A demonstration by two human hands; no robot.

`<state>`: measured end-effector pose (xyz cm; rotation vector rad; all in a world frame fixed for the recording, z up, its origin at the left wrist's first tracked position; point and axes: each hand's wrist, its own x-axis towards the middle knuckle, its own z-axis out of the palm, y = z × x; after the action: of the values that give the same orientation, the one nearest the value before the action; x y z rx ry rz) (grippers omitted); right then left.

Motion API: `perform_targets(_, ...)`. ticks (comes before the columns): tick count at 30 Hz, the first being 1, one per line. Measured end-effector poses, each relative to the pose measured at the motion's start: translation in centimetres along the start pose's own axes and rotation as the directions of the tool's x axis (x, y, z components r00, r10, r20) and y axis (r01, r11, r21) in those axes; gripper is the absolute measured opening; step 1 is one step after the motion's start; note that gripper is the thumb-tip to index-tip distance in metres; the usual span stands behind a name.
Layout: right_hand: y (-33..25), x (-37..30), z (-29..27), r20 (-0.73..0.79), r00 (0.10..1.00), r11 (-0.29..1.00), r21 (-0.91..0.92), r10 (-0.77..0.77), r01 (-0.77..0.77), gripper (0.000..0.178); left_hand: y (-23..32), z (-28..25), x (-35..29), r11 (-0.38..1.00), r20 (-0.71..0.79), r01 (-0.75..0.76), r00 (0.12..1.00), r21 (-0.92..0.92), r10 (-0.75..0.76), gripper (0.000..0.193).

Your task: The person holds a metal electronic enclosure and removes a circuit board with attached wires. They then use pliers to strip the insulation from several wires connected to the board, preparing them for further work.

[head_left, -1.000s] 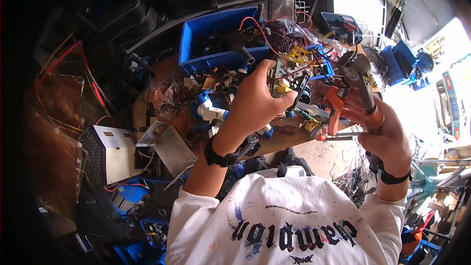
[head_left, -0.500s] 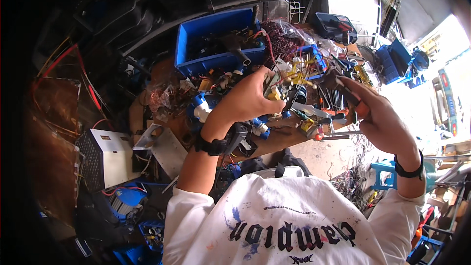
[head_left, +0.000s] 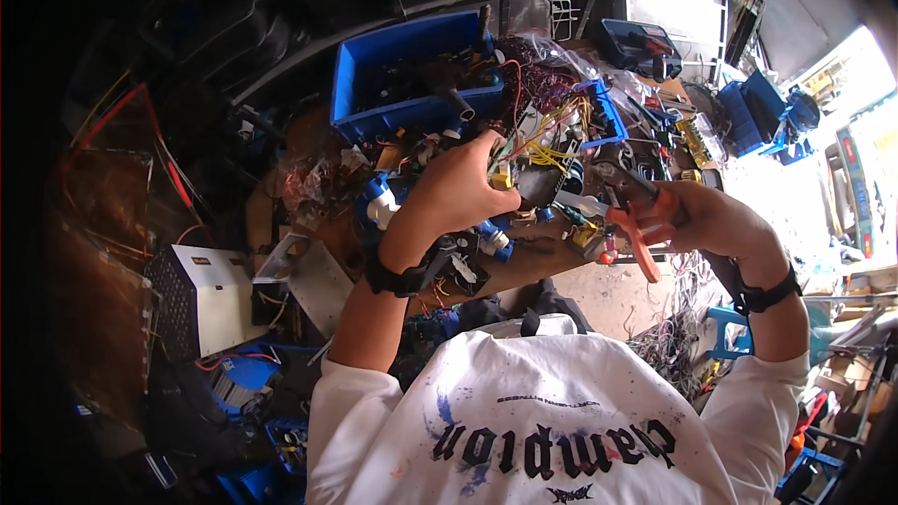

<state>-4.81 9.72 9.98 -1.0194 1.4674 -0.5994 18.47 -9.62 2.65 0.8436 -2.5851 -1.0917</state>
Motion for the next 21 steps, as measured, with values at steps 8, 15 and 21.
perform_targets(8,0.5,-0.2,-0.7,-0.018,0.996,0.987,0.137,-0.084,0.086,0.031,-0.9,0.5,0.0,0.920,-0.098,-0.092,0.985,0.381,0.139,0.044)
perform_targets(15,0.8,0.4,0.3,-0.033,0.990,0.990,0.001,-0.139,0.139,0.047,1.0,-0.1,0.0,0.798,0.015,-0.183,0.977,0.574,0.214,0.038)
perform_targets(21,-1.9,1.2,2.0,-0.096,0.995,0.961,-0.275,-0.034,0.006,0.057,3.8,-0.9,0.0,0.831,0.063,-0.181,0.983,0.526,0.174,0.047)
